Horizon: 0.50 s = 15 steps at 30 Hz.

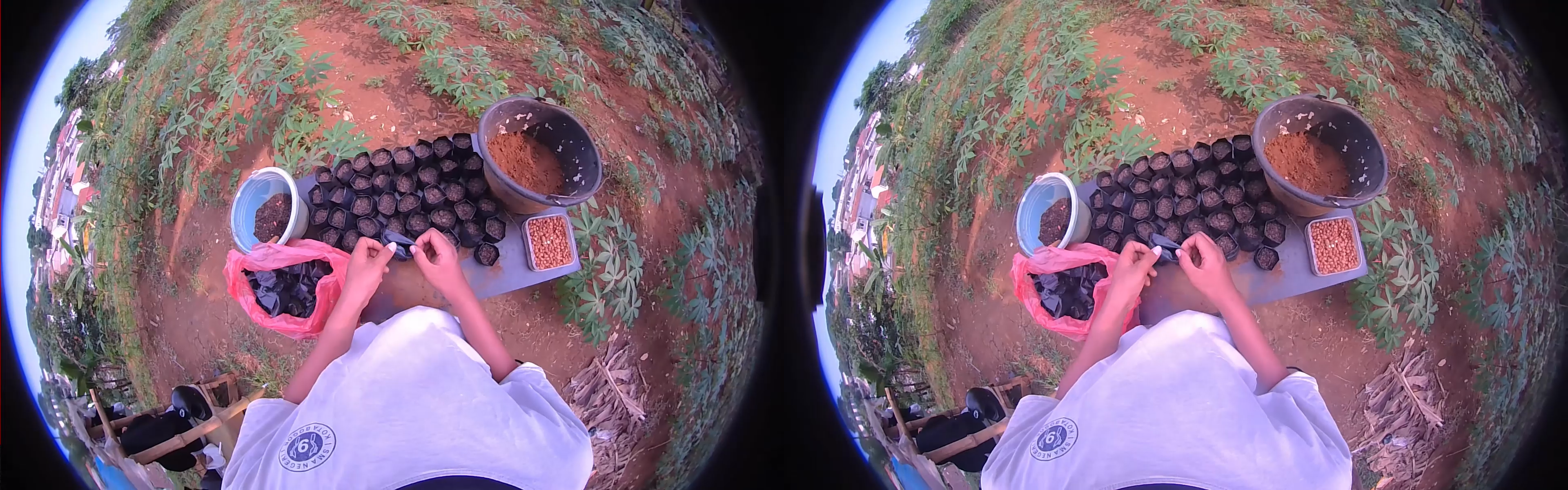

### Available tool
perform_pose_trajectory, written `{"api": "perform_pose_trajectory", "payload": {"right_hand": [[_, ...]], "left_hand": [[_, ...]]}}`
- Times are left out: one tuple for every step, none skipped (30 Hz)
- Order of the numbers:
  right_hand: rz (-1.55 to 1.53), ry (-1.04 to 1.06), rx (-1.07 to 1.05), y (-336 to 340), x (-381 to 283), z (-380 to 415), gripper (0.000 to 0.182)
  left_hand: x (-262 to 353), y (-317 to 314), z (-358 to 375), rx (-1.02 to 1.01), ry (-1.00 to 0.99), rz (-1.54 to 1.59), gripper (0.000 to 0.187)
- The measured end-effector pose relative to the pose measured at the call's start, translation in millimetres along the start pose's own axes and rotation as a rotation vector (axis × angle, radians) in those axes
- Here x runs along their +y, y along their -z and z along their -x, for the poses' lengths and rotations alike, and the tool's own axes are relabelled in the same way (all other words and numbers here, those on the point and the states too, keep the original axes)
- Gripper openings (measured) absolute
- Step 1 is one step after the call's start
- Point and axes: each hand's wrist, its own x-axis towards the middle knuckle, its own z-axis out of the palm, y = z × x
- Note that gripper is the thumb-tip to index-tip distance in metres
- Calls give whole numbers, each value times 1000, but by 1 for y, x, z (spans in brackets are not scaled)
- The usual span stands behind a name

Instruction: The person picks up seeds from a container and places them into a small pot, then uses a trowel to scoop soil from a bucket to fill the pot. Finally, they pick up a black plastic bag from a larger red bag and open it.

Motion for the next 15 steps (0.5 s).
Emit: {"api": "perform_pose_trajectory", "payload": {"right_hand": [[-1, 5, -12, 0, 1, 0, 15], [-2, 46, -33, 0, 3, 0, 14], [-3, 86, -52, 0, 4, 0, 14], [-1, 89, -61, 1, 5, 1, 14], [-38, 76, -80, 1, 6, 2, 14], [-76, 64, -101, 2, 7, 2, 14], [-74, 68, -112, 2, 6, 2, 14], [-74, 107, -111, 4, 5, 2, 15], [-73, 147, -109, 5, 3, 1, 16], [-69, 152, -120, 7, 2, 1, 16], [-60, 155, -127, 8, 1, 1, 16], [-50, 159, -133, 9, 0, 1, 16], [-44, 167, -146, 10, -1, 1, 16], [0, 201, -157, 10, -2, 2, 17], [43, 237, -169, 10, -3, 3, 18]], "left_hand": [[2, -6, 2, -4, 38, 16, 22], [-1, -9, 1, 7, 36, 22, 22], [-4, -13, -1, 4, 9, 114, 23], [-6, -17, -2, 0, -17, 207, 24], [-9, -19, -3, 8, -19, 213, 24], [-9, -20, -2, -14, -21, 259, 24], [-10, -22, -2, -37, -24, 306, 25], [-11, -24, -1, -29, -29, 314, 25], [-12, -27, 1, -34, -55, 324, 25], [-13, -29, 2, -39, -81, 335, 25], [-15, -31, 2, -30, -86, 344, 25], [-16, -32, 2, -17, -60, 368, 25], [-17, -34, 1, -5, -35, 393, 24], [-18, -35, 0, 3, -43, 405, 24], [-18, -35, 0, 16, -32, 416, 23]]}}
